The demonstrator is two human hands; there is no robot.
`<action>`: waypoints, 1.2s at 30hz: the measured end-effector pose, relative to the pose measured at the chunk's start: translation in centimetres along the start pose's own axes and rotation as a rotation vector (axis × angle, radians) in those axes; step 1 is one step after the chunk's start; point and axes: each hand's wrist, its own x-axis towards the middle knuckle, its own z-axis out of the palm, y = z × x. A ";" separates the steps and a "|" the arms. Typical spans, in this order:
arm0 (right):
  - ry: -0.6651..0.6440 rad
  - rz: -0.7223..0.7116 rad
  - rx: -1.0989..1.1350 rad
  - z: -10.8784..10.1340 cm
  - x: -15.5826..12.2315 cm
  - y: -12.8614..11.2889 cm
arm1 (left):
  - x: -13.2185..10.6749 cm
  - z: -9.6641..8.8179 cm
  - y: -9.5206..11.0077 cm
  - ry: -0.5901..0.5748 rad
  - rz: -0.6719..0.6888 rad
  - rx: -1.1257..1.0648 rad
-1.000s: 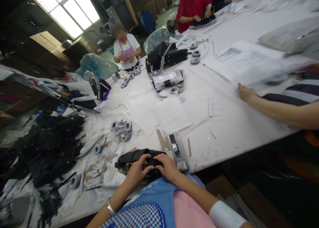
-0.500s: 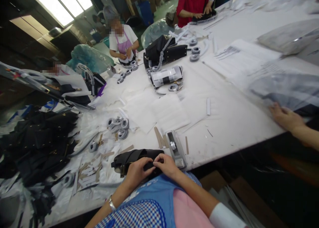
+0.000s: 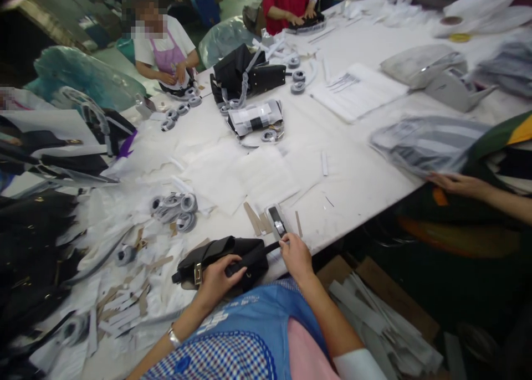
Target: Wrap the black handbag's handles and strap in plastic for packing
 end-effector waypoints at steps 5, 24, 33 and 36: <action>0.107 0.076 -0.043 0.1 -0.2 0.2 | 0.3 0.5 -1.3 -0.011 0.038 -0.005; -0.245 0.606 0.978 7.4 -6.0 -5.7 | -0.2 0.6 -2.1 -0.008 -0.017 -0.187; -0.264 0.654 1.149 8.0 -7.4 -5.2 | 0.4 -0.8 -1.4 -0.212 -0.445 -0.352; -0.270 0.666 1.162 8.2 -7.5 -5.0 | 0.7 -1.6 -0.6 -0.301 -0.463 -0.372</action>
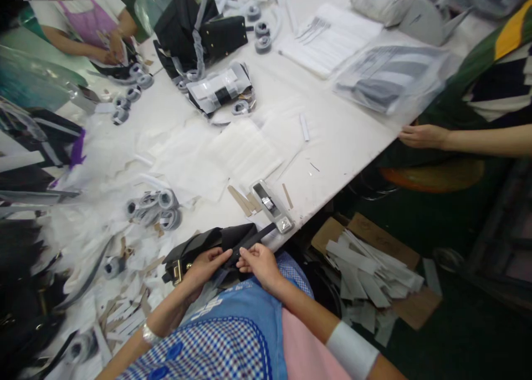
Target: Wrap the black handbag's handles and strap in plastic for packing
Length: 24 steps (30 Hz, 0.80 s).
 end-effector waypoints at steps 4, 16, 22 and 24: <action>-0.010 0.007 -0.001 0.0 0.1 0.3 | -0.2 -0.1 0.6 -0.059 -0.047 -0.028; 0.050 -0.020 0.056 0.5 0.3 1.3 | 0.5 0.7 0.7 -0.046 -0.021 -0.063; 0.090 -0.041 0.054 0.9 0.7 1.6 | 0.8 0.5 0.4 -0.038 -0.029 -0.045; 0.102 -0.053 0.046 0.9 0.7 1.7 | 0.8 0.4 0.3 -0.043 -0.044 -0.046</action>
